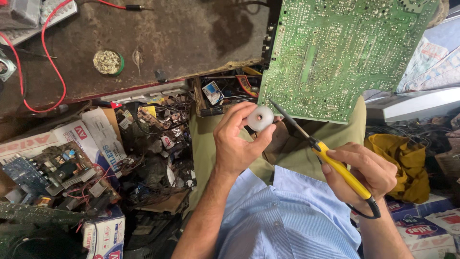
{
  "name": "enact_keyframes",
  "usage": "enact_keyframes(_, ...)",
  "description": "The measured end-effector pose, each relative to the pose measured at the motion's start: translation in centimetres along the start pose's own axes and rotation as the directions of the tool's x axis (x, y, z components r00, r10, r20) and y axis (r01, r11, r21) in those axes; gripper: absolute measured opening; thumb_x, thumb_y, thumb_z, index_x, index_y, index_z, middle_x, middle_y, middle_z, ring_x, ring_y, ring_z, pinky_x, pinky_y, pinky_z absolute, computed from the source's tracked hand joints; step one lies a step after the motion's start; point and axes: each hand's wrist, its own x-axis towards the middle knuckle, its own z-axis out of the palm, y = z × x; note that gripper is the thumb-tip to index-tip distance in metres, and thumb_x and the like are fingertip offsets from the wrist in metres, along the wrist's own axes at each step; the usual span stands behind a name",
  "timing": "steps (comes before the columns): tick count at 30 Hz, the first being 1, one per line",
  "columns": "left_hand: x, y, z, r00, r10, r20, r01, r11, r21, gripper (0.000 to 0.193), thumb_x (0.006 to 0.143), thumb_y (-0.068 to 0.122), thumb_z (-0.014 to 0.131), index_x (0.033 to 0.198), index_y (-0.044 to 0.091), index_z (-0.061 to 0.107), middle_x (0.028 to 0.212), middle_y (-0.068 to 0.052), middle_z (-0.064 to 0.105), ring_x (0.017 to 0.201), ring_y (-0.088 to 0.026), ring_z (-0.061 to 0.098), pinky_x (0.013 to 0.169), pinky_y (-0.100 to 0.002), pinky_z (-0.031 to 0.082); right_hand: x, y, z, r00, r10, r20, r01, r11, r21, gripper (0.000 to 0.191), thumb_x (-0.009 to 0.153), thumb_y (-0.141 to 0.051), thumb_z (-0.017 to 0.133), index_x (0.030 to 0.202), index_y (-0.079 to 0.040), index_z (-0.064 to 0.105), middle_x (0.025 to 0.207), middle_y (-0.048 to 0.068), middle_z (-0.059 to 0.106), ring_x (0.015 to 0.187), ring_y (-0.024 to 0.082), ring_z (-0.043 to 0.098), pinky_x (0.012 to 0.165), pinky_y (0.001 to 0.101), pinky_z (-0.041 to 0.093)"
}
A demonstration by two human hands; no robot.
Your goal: The person holds a soldering iron and a spool of solder wire, repeatedly applying solder to various points on a green circuit board resting on their lap. The person occasionally dips the soldering iron tip into a small container on the table.
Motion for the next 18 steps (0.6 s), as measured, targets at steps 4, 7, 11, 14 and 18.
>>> enact_keyframes(4, 0.01, -0.04, 0.06, 1.0, 0.002, -0.001, -0.002, 1.0, -0.024, 0.045, 0.082, 0.011, 0.088, 0.119, -0.005, 0.067, 0.125, -0.014, 0.068, 0.109, -0.02, 0.074, 0.092, -0.031, 0.067, -0.01, 0.02, 0.11, 1.0, 0.011, -0.01, -0.011, 1.0, -0.01, 0.022, 0.079, 0.002, 0.077, 0.098, 0.006, 0.068, 0.082, 0.016, 0.07, 0.061, 0.014, 0.063, 0.05, 0.0211, 0.043)
enact_keyframes(7, 0.0, -0.01, 0.04, 1.0, 0.016, 0.0, -0.016, 1.0, -0.011, 0.045, 0.081, 0.01, 0.088, 0.117, -0.006, 0.067, 0.124, -0.015, 0.068, 0.108, -0.02, 0.074, 0.091, -0.031, 0.067, -0.03, -0.05, 0.05, 1.0, 0.009, -0.006, -0.009, 1.0, 0.002, 0.021, 0.081, 0.001, 0.077, 0.1, 0.006, 0.068, 0.083, 0.015, 0.07, 0.061, 0.013, 0.065, 0.051, 0.0209, 0.044)
enact_keyframes(11, 0.08, -0.04, 0.14, 1.0, 0.014, -0.011, -0.014, 1.0, 0.02, 0.044, 0.079, 0.01, 0.088, 0.115, -0.006, 0.068, 0.122, -0.014, 0.068, 0.106, -0.02, 0.074, 0.089, -0.03, 0.067, 0.02, -0.04, 0.12, 1.0, 0.023, -0.003, -0.023, 1.0, 0.005, 0.022, 0.077, 0.002, 0.076, 0.097, 0.006, 0.068, 0.081, 0.016, 0.07, 0.061, 0.014, 0.063, 0.05, 0.0211, 0.044)
enact_keyframes(14, 0.07, -0.05, 0.18, 1.0, 0.009, -0.007, -0.009, 1.0, 0.006, 0.044, 0.08, 0.009, 0.088, 0.115, -0.007, 0.067, 0.122, -0.014, 0.068, 0.107, -0.02, 0.074, 0.09, -0.03, 0.067, 0.06, -0.02, 0.23, 1.0, 0.009, 0.0, -0.009, 1.0, 0.008, 0.022, 0.077, 0.002, 0.076, 0.098, 0.006, 0.068, 0.082, 0.015, 0.07, 0.065, 0.015, 0.065, 0.052, 0.0217, 0.046)
enact_keyframes(18, 0.05, -0.11, 0.17, 1.0, -0.006, -0.002, 0.006, 1.0, -0.019, 0.043, 0.08, 0.008, 0.087, 0.115, -0.007, 0.067, 0.122, -0.014, 0.068, 0.107, -0.02, 0.074, 0.091, -0.031, 0.067, 0.06, -0.01, 0.24, 1.0, 0.003, 0.0, -0.003, 1.0, 0.011, 0.022, 0.078, 0.002, 0.075, 0.099, 0.006, 0.068, 0.083, 0.015, 0.07, 0.061, 0.014, 0.066, 0.055, 0.0221, 0.048)
